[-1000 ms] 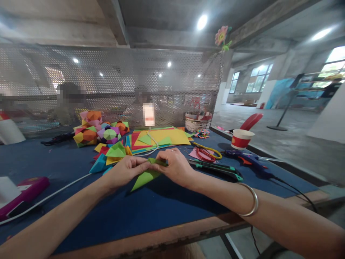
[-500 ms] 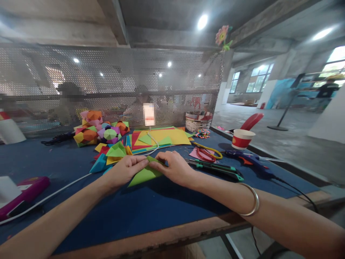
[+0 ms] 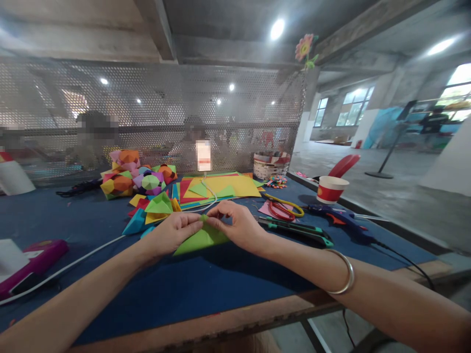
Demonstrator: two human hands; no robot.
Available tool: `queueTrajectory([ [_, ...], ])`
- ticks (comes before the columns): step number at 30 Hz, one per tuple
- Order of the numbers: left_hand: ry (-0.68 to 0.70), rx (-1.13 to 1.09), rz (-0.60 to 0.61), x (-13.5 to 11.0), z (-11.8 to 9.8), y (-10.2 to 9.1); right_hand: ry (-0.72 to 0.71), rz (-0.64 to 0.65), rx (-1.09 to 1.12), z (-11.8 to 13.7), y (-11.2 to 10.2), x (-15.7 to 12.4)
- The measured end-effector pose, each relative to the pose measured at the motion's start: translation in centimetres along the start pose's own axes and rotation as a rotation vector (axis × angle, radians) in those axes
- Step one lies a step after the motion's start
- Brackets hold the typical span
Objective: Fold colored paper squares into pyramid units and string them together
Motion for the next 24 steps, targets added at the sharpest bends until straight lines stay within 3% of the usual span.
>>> queueTrajectory([
  [8, 0.039, 0.178, 0.008, 0.2, 0.2, -0.3, 0.034, -0.046, 0.052, -0.1, -0.3, -0.2],
  [15, 0.161, 0.339, -0.029, 0.3, -0.7, -0.1, 0.073, -0.049, 0.048, -0.7, 0.0, -0.1],
  [24, 0.263, 0.434, -0.024, 0.1, -1.1, 0.2, -0.016, -0.053, -0.035, -0.7, 0.2, -0.3],
])
Point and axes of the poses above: each hand's wrist, its own x-axis towards the middle knuckle, its own y-axis out of the palm, z = x × y, the point moved 6 cm from there along x, towards the middle knuckle, and after that the axes turned 15 degrees about -x, right-handed, at the moved point
